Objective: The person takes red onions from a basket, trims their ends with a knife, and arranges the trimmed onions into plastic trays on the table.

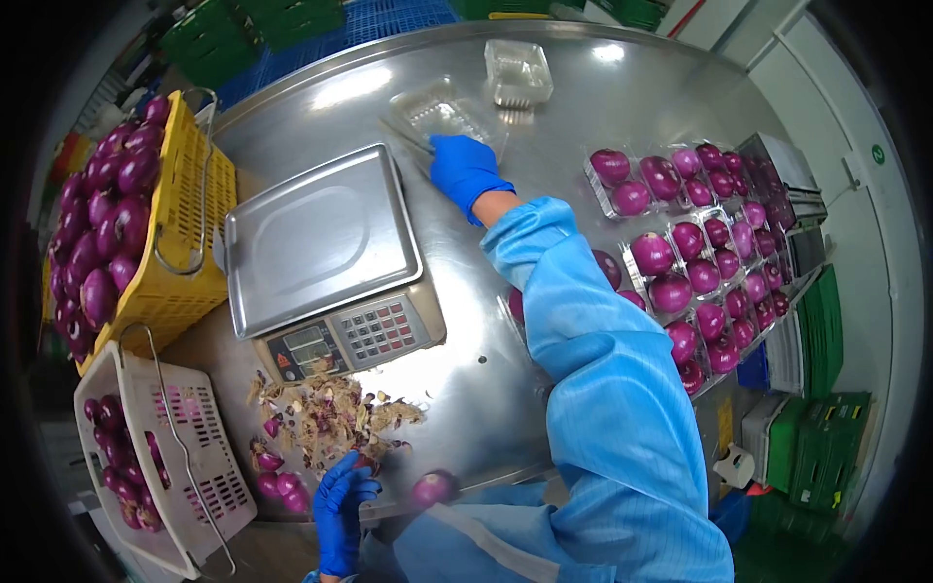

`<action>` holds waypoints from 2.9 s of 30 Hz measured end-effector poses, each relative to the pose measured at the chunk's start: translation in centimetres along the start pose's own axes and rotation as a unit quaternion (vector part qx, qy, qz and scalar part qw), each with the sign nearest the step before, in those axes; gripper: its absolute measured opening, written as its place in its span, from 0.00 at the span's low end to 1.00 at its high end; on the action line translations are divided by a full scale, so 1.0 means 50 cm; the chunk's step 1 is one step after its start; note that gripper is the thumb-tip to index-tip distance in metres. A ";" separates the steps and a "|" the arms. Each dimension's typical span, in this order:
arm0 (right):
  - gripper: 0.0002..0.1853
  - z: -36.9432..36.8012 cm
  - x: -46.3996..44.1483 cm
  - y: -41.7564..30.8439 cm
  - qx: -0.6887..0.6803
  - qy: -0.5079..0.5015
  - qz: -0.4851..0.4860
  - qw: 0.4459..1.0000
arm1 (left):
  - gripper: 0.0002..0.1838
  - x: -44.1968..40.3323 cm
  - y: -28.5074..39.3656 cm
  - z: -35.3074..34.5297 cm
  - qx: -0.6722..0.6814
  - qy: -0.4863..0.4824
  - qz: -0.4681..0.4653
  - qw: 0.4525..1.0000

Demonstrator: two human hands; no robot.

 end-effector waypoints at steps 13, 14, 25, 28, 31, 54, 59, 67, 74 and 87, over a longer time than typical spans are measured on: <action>0.14 0.113 0.065 0.070 -0.179 0.230 -0.054 0.955 | 0.22 0.034 -0.028 0.036 0.010 -0.014 -0.016 1.000; 0.14 0.130 0.084 0.087 -0.229 0.269 -0.032 0.935 | 0.23 0.036 -0.029 0.045 0.014 -0.012 -0.013 1.000; 0.16 0.095 0.359 0.307 -0.007 0.203 -0.268 0.942 | 0.24 0.087 -0.023 0.131 0.000 0.008 -0.023 1.000; 0.19 -0.014 0.349 0.408 0.005 0.107 -0.164 0.981 | 0.25 0.127 0.024 0.156 0.005 0.009 -0.057 0.998; 0.30 -0.001 0.337 0.413 -0.159 0.135 -0.191 0.959 | 0.28 0.211 0.128 0.235 -0.032 -0.031 -0.122 0.992; 0.14 -0.083 0.668 -0.489 -0.354 -0.212 -0.141 0.900 | 0.32 -0.079 0.444 1.055 -0.864 0.129 0.143 0.466; 0.13 -0.092 0.686 -0.498 -0.333 -0.183 -0.033 0.925 | 0.35 -0.059 0.520 1.024 -0.816 0.207 0.027 0.539; 0.16 -0.007 0.623 -0.671 -0.464 -0.254 0.108 0.842 | 0.55 0.207 0.599 0.560 -0.313 0.127 -0.375 0.863; 0.18 0.117 0.636 -0.779 -0.424 -0.278 0.360 0.783 | 0.62 0.246 0.349 0.302 -0.067 -0.185 -0.108 0.974; 0.19 0.115 0.734 -0.706 -0.323 -0.161 0.428 0.828 | 0.57 0.210 0.159 0.238 -0.130 -0.220 -0.097 0.962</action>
Point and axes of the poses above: each hand's wrist, its own x-axis away from the middle knuckle, its own z-axis out of the back of the hand, y = z × x, the point moved 8 cm from there along -x, towards the middle knuckle, and after that the axes turned 5 degrees about z, right-handed, at the moved point
